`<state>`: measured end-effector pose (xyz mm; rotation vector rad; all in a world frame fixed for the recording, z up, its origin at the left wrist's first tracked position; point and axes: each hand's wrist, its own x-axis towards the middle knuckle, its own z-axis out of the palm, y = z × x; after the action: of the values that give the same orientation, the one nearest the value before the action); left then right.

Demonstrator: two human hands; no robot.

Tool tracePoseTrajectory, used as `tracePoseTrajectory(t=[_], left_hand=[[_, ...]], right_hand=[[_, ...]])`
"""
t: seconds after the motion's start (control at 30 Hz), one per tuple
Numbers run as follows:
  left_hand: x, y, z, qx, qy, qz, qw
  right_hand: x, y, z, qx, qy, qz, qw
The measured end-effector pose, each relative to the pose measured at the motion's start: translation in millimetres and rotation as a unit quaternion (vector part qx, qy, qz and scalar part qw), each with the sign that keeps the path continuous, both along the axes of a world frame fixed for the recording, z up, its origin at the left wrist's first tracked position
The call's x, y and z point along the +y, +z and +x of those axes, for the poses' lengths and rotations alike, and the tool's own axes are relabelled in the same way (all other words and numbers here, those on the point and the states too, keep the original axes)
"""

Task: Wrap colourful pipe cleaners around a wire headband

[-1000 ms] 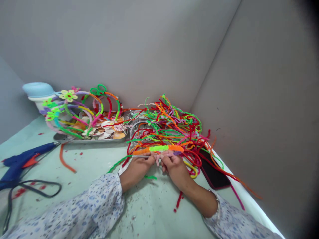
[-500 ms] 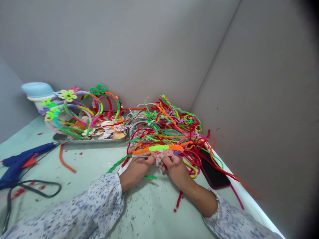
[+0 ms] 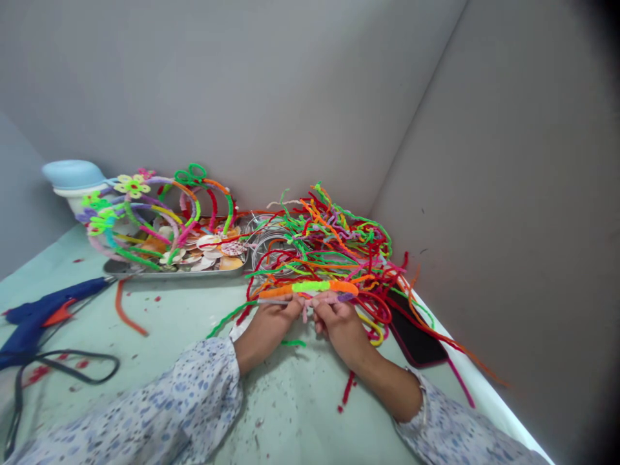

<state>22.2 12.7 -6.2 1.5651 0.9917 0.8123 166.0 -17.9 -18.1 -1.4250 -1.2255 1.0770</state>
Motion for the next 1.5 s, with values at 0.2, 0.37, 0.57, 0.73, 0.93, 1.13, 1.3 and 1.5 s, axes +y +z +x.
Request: tracePoseTrajectory(t=[0.2,0.37,0.57,0.73,0.93,1.13,1.3,1.5], left_hand=[[-2.2,6.5,-3.6,0.048,-0.009,0.018,0.999],[0.8,2.7,-4.7,0.045,-0.02,0.041,0.998],[-0.3,4.0,-4.5,0.043,-0.02,0.048,0.998],[-0.9,5.8,-4.9,0.038,-0.021,0.046,0.998],[-0.5,4.1,-5.2,0.034,-0.026,0.038,0.998],[-2.3,6.1,-4.5,0.022,-0.022,0.013,0.999],[-5.3,9.6,-2.6,0.002,-0.02,-0.004,1.0],[-5.3,7.7,-1.3,0.002,0.001,-0.019,1.0]], right_hand=[[-1.4,4.3,-1.1,-0.003,0.014,0.003,1.0],[-1.7,4.2,-1.3,0.014,0.02,0.007,1.0],[-1.9,3.8,-0.2,0.003,0.036,0.026,0.999],[-1.7,3.8,-0.5,0.013,0.033,0.028,0.999],[-1.6,4.4,-0.8,0.017,0.042,0.03,0.999],[-2.1,5.7,-0.4,0.005,0.027,0.007,1.0],[-1.3,3.8,-1.2,0.036,0.007,-0.013,0.999],[-0.7,5.8,-1.5,0.02,-0.001,-0.013,1.0]])
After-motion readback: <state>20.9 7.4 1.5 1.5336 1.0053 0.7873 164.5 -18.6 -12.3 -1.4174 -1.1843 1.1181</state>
